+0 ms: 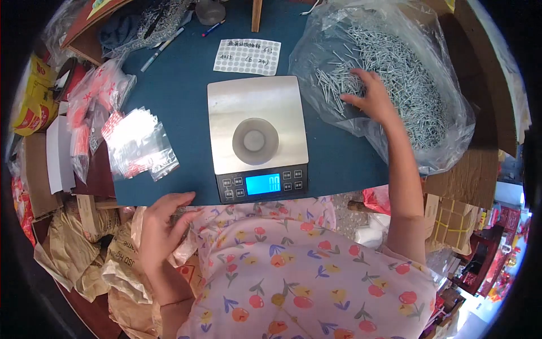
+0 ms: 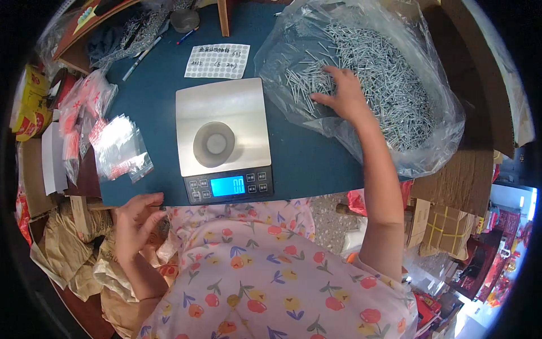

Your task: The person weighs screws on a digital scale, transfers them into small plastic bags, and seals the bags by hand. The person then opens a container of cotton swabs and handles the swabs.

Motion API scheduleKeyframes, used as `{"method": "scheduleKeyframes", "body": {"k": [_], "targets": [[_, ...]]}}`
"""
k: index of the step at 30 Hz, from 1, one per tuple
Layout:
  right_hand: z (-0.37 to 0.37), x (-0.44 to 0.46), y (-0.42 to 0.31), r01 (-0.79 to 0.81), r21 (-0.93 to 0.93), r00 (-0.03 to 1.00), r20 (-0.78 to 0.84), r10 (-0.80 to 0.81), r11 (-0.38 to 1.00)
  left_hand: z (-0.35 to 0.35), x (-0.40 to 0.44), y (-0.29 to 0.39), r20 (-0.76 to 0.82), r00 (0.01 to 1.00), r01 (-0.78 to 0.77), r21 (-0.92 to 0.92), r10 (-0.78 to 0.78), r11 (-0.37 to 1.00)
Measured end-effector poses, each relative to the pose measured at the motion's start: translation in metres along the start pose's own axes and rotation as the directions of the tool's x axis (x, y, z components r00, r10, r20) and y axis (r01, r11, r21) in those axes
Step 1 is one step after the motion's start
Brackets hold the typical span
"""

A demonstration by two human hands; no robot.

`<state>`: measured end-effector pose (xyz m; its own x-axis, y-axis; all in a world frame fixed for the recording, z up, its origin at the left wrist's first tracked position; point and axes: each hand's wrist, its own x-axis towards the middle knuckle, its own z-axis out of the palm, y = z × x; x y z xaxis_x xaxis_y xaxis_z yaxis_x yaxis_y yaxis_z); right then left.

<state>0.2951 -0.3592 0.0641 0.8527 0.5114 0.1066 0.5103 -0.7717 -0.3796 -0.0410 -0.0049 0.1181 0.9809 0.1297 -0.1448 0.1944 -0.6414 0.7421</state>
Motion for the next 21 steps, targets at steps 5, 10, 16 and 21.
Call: {"method": "scheduleKeyframes", "body": {"k": [5, 10, 16, 21], "targets": [[0.001, 0.012, -0.012, 0.007, 0.122, 0.999, 0.033, -0.011, 0.993, 0.013, 0.009, 0.015, -0.032, 0.999, -0.009, -0.094, 0.006, 0.996], [-0.007, 0.020, 0.001, 0.030, 0.264, 0.999, 0.034, -0.040, 0.964, 0.041, 0.039, 0.035, -0.247, 0.968, -0.094, -0.159, 0.053, 0.983], [-0.032, 0.024, 0.001, -0.178, 0.514, 0.983, 0.140, 0.122, 0.839, 0.067, 0.077, 0.049, -0.376, 0.884, -0.223, 0.182, 0.278, 0.958], [-0.043, 0.028, -0.004, -0.229, 0.557, 0.971, 0.191, 0.145, 0.798, 0.078, 0.098, 0.053, -0.307, 0.909, -0.239, 0.172, 0.282, 0.956]]}}
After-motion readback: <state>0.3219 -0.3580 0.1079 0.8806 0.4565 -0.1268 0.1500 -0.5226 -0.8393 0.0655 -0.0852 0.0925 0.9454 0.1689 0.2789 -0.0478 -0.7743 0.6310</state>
